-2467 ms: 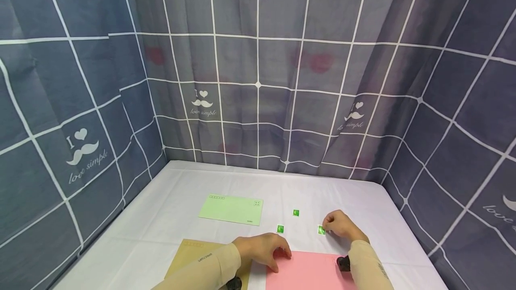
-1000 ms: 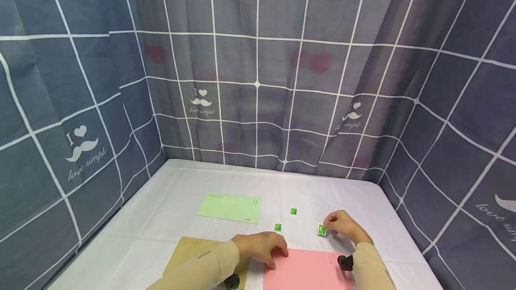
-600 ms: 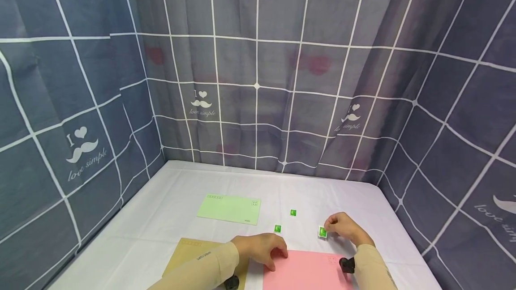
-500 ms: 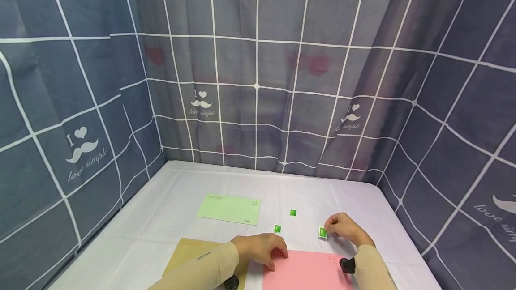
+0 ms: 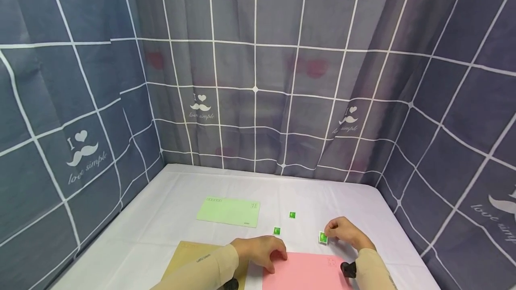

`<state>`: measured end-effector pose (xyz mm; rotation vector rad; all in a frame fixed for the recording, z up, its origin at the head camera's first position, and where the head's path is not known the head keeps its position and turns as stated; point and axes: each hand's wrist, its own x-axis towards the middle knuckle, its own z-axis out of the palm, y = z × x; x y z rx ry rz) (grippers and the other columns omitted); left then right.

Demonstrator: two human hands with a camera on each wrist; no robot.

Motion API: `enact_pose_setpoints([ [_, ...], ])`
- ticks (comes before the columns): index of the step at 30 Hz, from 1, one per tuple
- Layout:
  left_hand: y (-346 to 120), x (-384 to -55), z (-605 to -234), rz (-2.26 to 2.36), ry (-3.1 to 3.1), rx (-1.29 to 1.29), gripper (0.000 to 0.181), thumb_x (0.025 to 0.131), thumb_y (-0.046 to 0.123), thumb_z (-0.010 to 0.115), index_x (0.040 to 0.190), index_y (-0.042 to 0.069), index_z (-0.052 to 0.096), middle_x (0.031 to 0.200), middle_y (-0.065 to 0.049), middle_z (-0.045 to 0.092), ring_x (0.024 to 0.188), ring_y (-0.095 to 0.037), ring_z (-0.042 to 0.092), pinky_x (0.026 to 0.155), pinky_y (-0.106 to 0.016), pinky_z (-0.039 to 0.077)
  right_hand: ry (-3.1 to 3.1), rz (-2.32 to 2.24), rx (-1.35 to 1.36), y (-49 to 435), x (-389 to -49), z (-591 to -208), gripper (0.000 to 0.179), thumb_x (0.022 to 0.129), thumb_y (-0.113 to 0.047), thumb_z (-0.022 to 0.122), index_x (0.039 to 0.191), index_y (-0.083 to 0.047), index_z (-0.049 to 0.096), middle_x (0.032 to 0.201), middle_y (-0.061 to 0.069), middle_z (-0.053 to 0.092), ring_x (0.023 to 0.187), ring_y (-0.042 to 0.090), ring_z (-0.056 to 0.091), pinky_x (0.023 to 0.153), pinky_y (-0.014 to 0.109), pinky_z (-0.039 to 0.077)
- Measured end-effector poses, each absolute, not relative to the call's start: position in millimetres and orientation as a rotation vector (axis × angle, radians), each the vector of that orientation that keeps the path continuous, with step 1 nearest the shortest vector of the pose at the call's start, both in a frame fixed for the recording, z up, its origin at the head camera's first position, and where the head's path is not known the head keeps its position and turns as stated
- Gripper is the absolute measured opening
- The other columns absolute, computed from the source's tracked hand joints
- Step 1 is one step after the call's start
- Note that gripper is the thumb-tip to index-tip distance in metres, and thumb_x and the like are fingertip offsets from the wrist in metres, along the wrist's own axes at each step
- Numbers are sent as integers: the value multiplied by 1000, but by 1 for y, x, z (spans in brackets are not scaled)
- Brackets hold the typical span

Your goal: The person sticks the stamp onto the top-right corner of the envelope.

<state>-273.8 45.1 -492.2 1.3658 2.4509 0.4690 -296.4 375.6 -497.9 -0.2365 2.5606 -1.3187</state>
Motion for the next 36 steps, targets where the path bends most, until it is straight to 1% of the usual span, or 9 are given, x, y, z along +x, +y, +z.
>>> enact_pose_setpoints([
  [7, 42, -268, -500, 421, 2502, 1389, 39, 74, 15, 89, 109, 19, 73, 106, 16, 65, 94, 10, 51, 89, -9, 43, 2535, -1323, -226, 371, -293, -506, 8, 90, -7, 66, 89, 1, 66, 77, -2, 57, 74, 16, 51, 65, 30, 45],
  [21, 39, -273, -496, 486, 2441, 1354, 40, 75, 10, 87, 112, 16, 72, 103, 14, 65, 90, 7, 51, 87, -10, 44, 2534, -1299, -244, 374, -289, -502, 11, 91, -8, 66, 90, 2, 66, 78, -1, 57, 75, 16, 50, 66, 31, 45],
  [28, 39, -275, -494, 468, 2462, 1368, 39, 75, 12, 88, 111, 16, 72, 105, 14, 65, 92, 7, 51, 88, -10, 44, 2521, -1304, -294, 373, -290, -498, 11, 89, -9, 67, 91, 3, 66, 78, -3, 56, 73, 13, 50, 65, 29, 44],
  [36, 41, -276, -493, 482, 2445, 1347, 41, 76, 12, 87, 114, 17, 72, 108, 14, 65, 95, 7, 52, 90, -11, 44, 2483, -1308, -326, 374, -286, -495, 16, 91, -9, 66, 92, 7, 66, 79, -2, 57, 74, 14, 51, 65, 29, 45],
])
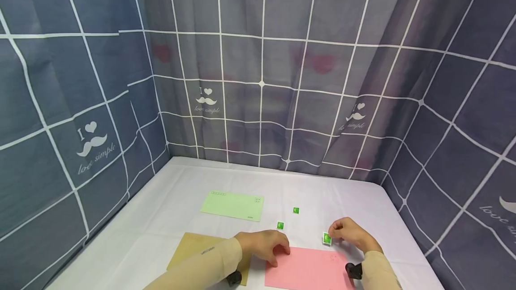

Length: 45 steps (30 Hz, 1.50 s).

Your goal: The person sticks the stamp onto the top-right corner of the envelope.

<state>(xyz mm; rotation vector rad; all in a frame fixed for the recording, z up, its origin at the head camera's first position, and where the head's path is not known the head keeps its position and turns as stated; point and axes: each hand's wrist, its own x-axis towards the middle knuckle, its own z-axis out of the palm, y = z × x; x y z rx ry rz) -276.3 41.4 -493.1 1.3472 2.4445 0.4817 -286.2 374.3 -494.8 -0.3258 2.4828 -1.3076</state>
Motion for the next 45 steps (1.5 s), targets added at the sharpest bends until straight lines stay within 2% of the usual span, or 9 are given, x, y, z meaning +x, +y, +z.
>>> enact_pose_setpoints([
  [13, 41, -277, -495, 475, 2438, 1367, 40, 76, 12, 87, 113, 16, 72, 105, 13, 64, 90, 6, 50, 86, -10, 44, 2473, -1307, -318, 374, -283, -496, 16, 90, -10, 68, 93, 5, 68, 80, -3, 60, 76, 13, 52, 68, 30, 46],
  [27, 43, -275, -495, 475, 2449, 1386, 40, 76, 12, 87, 113, 15, 72, 104, 12, 65, 89, 6, 49, 86, -9, 43, 2464, -1280, -366, 377, -278, -497, 19, 88, -7, 67, 94, 11, 66, 75, -4, 56, 72, 11, 50, 66, 28, 43],
  [36, 42, -275, -493, 492, 2449, 1356, 39, 76, 11, 87, 112, 16, 72, 104, 14, 64, 90, 6, 50, 87, -11, 44, 2381, -1323, -437, 378, -278, -499, 17, 88, -4, 66, 93, 13, 65, 80, -3, 61, 74, 11, 54, 69, 28, 49],
  [45, 44, -276, -495, 491, 2451, 1345, 39, 75, 11, 87, 111, 17, 72, 103, 15, 63, 89, 6, 50, 87, -11, 45, 2425, -1303, -391, 375, -274, -501, 17, 87, -3, 66, 91, 14, 65, 75, -3, 57, 71, 11, 51, 66, 28, 44],
])
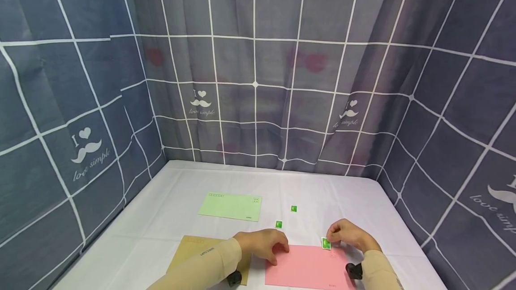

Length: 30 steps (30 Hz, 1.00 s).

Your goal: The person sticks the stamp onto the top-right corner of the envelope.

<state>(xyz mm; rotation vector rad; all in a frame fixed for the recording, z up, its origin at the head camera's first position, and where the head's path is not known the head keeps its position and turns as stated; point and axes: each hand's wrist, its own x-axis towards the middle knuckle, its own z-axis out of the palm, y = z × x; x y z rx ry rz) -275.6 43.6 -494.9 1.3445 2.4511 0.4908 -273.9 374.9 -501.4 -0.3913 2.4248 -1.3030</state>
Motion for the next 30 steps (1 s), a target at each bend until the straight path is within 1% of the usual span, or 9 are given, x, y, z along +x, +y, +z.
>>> enact_pose_setpoints([
  [4, 44, -275, -494, 498, 2449, 1329, 39, 75, 10, 87, 111, 18, 72, 103, 15, 63, 89, 6, 50, 87, -11, 45, 2436, -1286, -372, 372, -272, -500, 19, 85, -5, 68, 90, 14, 66, 73, -4, 57, 70, 11, 51, 65, 28, 42],
  [9, 44, -274, -493, 494, 2444, 1333, 38, 76, 10, 87, 111, 17, 72, 103, 14, 63, 89, 6, 49, 86, -11, 45, 2452, -1264, -359, 370, -269, -500, 16, 84, -7, 71, 87, 8, 69, 73, -5, 59, 70, 11, 51, 64, 27, 41],
  [16, 43, -274, -493, 506, 2442, 1335, 39, 75, 10, 87, 111, 16, 72, 102, 14, 63, 88, 6, 49, 85, -11, 45, 2451, -1277, -390, 369, -268, -501, 19, 82, -8, 71, 87, 10, 68, 73, -6, 60, 69, 10, 50, 61, 25, 41],
  [25, 42, -273, -493, 518, 2445, 1308, 38, 75, 10, 87, 110, 17, 72, 103, 14, 63, 89, 6, 49, 86, -12, 45, 2438, -1294, -405, 367, -267, -505, 17, 80, -6, 71, 85, 11, 68, 71, -7, 59, 68, 9, 51, 62, 24, 43],
  [30, 42, -274, -493, 517, 2447, 1316, 39, 76, 10, 87, 110, 18, 72, 104, 14, 63, 90, 6, 49, 87, -12, 45, 2458, -1270, -425, 366, -265, -506, 16, 79, -4, 70, 83, 11, 67, 69, -8, 59, 65, 8, 48, 60, 23, 41],
])
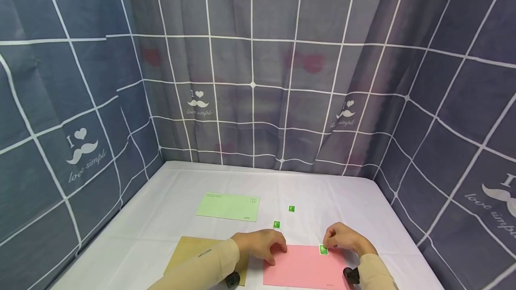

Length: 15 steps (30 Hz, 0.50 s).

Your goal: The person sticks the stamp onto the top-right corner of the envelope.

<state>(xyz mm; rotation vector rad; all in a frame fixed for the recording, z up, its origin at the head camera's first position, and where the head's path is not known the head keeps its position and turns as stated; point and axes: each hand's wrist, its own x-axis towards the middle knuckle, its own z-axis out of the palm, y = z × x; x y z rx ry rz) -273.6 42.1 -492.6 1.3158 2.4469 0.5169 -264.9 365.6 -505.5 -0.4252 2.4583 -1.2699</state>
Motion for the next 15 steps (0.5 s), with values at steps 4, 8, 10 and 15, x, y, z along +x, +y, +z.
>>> enact_pose_setpoints([
  [4, 42, -274, -494, 524, 2441, 1314, 39, 76, 10, 87, 110, 17, 72, 104, 15, 63, 90, 6, 49, 86, -12, 45, 2473, -1246, -425, 362, -263, -506, 16, 77, -1, 69, 82, 13, 65, 70, -6, 58, 63, 7, 45, 57, 22, 39],
  [8, 41, -275, -496, 519, 2442, 1323, 39, 76, 11, 87, 111, 18, 72, 105, 15, 63, 90, 6, 49, 87, -12, 45, 2494, -1218, -389, 359, -263, -506, 14, 76, 0, 69, 81, 12, 65, 69, -4, 56, 62, 9, 43, 55, 22, 37],
  [10, 41, -276, -497, 514, 2442, 1328, 39, 76, 11, 87, 111, 18, 72, 105, 15, 63, 91, 7, 49, 87, -12, 45, 2504, -1207, -376, 358, -262, -506, 12, 76, 0, 70, 79, 11, 64, 68, -5, 56, 61, 10, 42, 54, 22, 35],
  [15, 41, -276, -495, 535, 2429, 1317, 39, 76, 10, 87, 112, 16, 72, 106, 13, 64, 91, 6, 49, 87, -12, 45, 2526, -1189, -358, 357, -263, -507, 3, 76, 3, 68, 74, 2, 66, 67, -6, 55, 60, 10, 42, 53, 21, 35],
])
